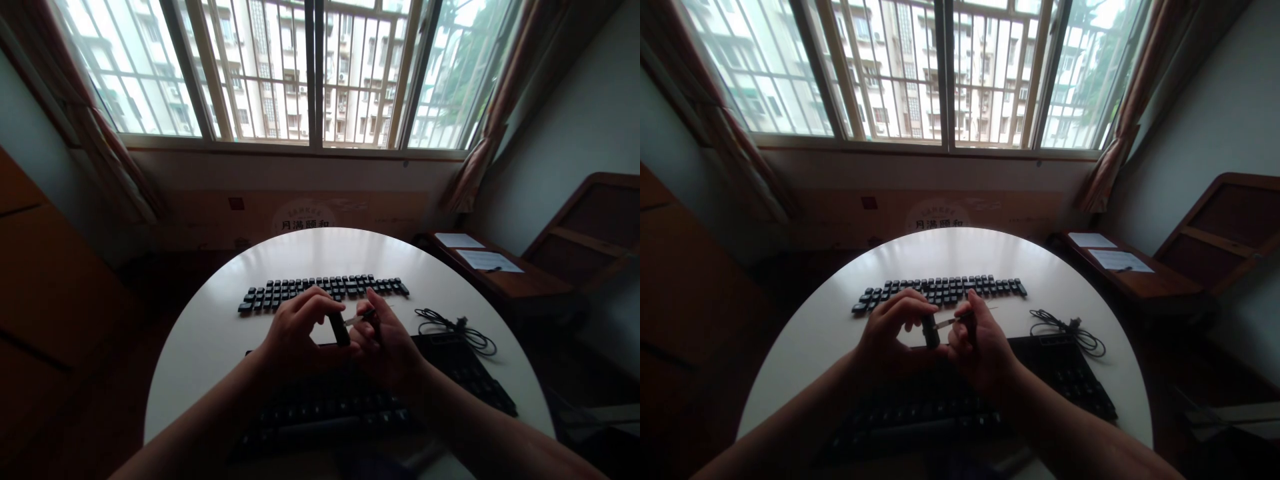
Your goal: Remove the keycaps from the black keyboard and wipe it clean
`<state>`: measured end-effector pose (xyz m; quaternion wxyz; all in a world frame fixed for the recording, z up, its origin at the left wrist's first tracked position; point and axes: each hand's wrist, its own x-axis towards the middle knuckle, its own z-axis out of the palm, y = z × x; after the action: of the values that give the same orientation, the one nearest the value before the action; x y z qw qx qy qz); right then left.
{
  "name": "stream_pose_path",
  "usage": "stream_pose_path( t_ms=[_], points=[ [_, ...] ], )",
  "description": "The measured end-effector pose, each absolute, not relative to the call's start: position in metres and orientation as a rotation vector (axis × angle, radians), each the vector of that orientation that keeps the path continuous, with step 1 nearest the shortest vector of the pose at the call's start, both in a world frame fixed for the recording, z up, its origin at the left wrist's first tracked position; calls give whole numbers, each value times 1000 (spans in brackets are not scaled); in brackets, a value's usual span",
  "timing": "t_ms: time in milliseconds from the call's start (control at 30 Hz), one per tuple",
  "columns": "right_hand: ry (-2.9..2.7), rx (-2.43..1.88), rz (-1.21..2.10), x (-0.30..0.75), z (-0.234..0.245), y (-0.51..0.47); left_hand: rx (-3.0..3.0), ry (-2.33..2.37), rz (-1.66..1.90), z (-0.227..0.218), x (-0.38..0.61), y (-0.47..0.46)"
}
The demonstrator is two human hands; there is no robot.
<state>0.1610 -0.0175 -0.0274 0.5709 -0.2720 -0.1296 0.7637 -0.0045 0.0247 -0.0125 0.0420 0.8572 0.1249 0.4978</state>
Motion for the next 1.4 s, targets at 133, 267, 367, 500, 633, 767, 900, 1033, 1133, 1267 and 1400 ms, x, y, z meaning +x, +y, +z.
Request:
stream_pose_path(
  t_ms=[133,267,367,500,633,767,900,1033,1133,1267,1400],
  points=[
    [-345,-643,1769,161,-25,-16,2661,360,1544,-14,-5,26],
    [-346,-654,1748,162,-25,-16,2733,342,1550,-16,-5,26],
    [-346,-661,1721,162,-26,-17,2799,351,1578,-15,-5,25],
    [-356,-679,1679,163,-24,-17,2858,370,1603,-13,-4,25],
    [-421,-692,1624,164,-22,-17,2793,390,1575,-13,-4,27],
    [-505,-695,1583,167,-23,-16,2699,420,1536,-15,-4,28],
    [-569,-700,1598,169,-28,-13,2687,404,1555,-14,-2,27],
    [-588,-701,1641,171,-31,-10,2706,399,1562,-13,-2,28],
    [-625,-702,1640,171,-31,-9,2762,410,1486,-14,-3,31],
    [-673,-728,1551,173,-30,-6,2831,519,1277,-18,-4,33],
    [-689,-789,1435,174,-31,-3,2756,623,1075,-20,-4,33]
  ],
)
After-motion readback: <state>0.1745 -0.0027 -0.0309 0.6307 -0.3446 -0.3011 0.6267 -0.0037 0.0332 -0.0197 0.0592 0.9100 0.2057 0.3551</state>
